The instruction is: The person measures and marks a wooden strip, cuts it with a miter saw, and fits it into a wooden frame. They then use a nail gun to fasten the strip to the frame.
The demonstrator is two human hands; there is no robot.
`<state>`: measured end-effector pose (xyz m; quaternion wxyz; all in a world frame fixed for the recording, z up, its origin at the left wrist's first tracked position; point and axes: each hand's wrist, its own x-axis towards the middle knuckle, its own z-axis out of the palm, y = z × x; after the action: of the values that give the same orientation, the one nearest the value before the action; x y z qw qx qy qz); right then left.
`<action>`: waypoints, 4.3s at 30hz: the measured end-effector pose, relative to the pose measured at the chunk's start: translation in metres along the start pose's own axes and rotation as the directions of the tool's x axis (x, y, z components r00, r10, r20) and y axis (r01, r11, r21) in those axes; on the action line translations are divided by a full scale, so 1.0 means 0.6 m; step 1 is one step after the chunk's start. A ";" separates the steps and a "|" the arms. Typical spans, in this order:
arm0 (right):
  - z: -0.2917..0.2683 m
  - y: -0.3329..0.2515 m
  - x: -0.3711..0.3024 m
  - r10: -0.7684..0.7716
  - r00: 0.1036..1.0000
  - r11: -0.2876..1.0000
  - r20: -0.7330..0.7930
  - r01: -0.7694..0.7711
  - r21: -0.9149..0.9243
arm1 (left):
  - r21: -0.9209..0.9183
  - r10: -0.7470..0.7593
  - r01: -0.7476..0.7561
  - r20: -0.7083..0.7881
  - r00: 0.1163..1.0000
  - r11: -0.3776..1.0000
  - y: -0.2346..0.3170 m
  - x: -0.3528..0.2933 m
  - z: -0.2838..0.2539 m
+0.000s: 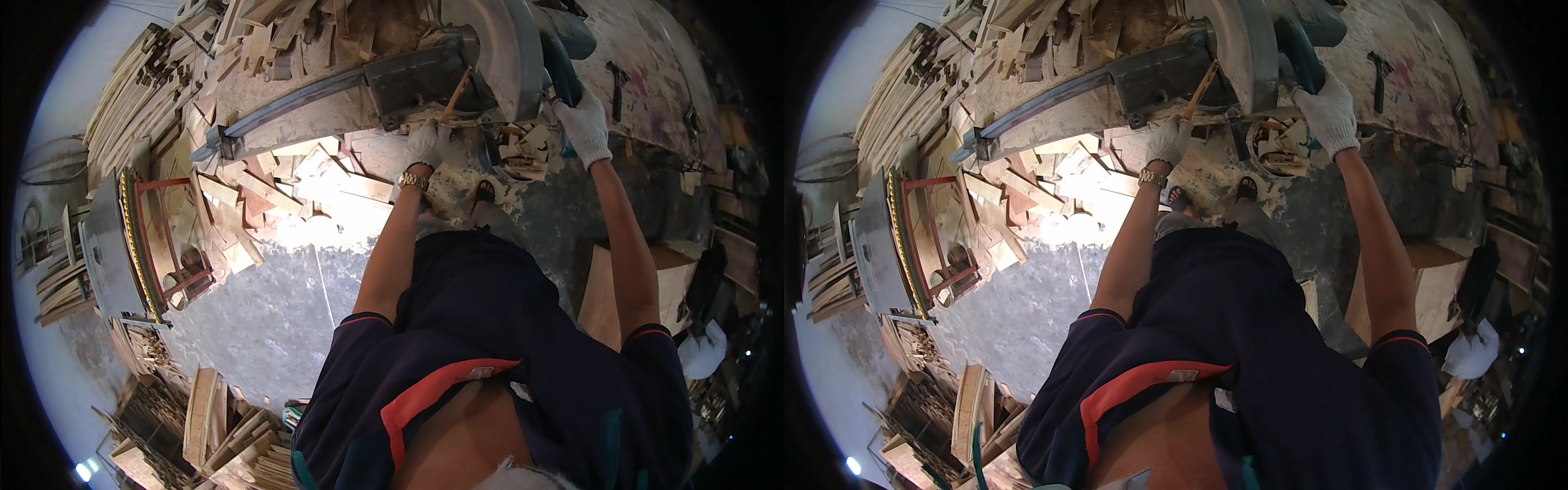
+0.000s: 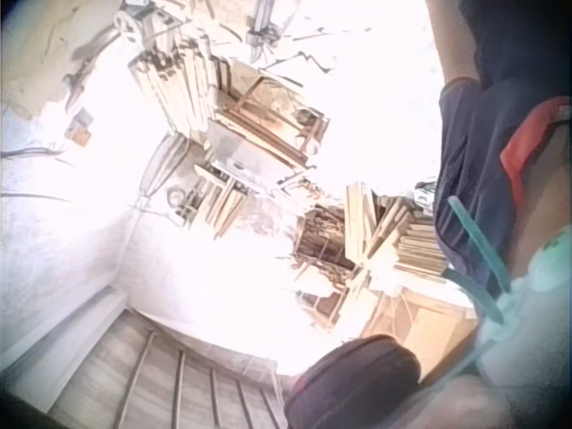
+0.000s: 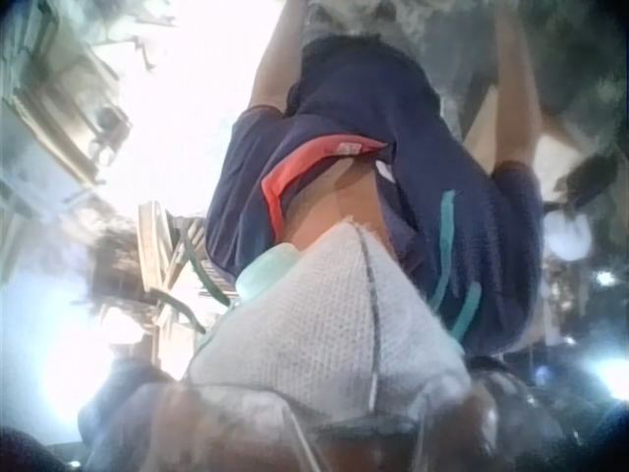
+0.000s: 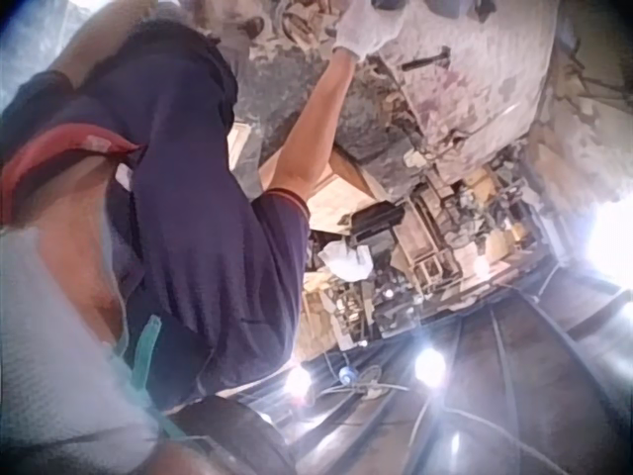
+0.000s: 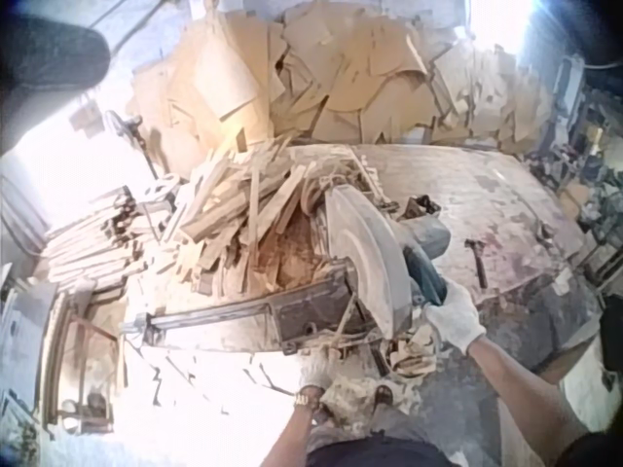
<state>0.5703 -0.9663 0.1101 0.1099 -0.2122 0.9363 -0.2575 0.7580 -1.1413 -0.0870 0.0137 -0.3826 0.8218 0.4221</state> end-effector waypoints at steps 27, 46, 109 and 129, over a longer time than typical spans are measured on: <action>0.003 0.014 0.013 0.012 1.000 1.000 0.001 -0.012 0.007 | 0.014 -0.015 0.015 -0.037 0.999 1.000 -0.005 0.002 0.018; 0.002 0.009 0.009 0.035 0.999 0.998 0.010 -0.034 -0.046 | 0.016 0.011 -0.011 -0.030 0.999 1.000 0.000 0.001 0.007; 0.057 0.057 0.000 -0.077 0.991 0.997 -0.112 0.080 0.021 | 0.040 0.078 -0.075 -0.065 0.995 0.996 -0.007 -0.002 0.001; -0.186 -0.091 0.184 -0.248 0.955 0.933 0.164 0.189 0.307 | -0.026 0.069 -0.067 0.081 0.994 0.997 -0.039 -0.061 -0.041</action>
<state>0.4560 -1.0102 0.2226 0.2038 -0.3220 0.8434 -0.3789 0.8065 -1.1441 -0.0745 0.0287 -0.3370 0.8280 0.4472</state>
